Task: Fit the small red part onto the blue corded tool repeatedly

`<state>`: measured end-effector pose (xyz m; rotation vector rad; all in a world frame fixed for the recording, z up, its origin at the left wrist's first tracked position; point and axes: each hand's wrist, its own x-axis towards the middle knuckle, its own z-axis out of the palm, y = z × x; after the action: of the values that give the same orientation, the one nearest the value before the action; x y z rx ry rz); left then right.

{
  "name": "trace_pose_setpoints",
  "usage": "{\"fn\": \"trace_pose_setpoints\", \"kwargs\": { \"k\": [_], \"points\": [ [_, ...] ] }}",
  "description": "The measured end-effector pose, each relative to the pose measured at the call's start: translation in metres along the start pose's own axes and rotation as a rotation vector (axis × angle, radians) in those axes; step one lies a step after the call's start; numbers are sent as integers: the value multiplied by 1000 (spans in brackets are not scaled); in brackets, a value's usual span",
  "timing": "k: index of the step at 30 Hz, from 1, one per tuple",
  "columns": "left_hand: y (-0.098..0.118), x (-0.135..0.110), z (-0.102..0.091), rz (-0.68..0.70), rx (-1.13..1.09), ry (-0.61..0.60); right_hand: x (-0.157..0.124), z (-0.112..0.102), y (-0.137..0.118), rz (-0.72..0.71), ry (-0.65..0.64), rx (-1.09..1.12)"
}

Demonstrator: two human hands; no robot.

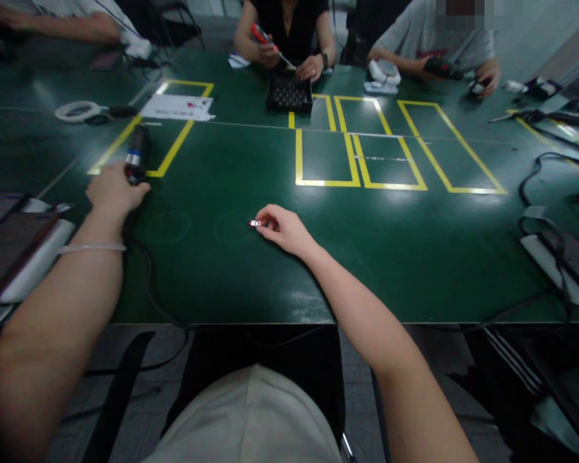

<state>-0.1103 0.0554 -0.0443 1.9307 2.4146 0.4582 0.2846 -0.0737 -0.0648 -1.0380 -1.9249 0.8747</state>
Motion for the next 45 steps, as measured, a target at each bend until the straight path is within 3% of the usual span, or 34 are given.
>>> {"fn": "trace_pose_setpoints", "kwargs": {
  "k": [6, 16, 21, 29, 45],
  "points": [
    [26, -23, 5, 138, -43, 27, 0, 1, 2, -32, 44, -85],
    [120, -98, 12, 559, -29, -23, 2, -1, 4, 14, 112, -39],
    [151, -136, 8, 696, -53, -91, 2, -3, 8, 5, 155, -76],
    [163, -162, 6, 774, -108, -122, 3, 0, 11, 53, 128, -187],
    [165, -164, 10, 744, -127, -111, 3, 1, 6, 17, 117, -213]
  ]
}}
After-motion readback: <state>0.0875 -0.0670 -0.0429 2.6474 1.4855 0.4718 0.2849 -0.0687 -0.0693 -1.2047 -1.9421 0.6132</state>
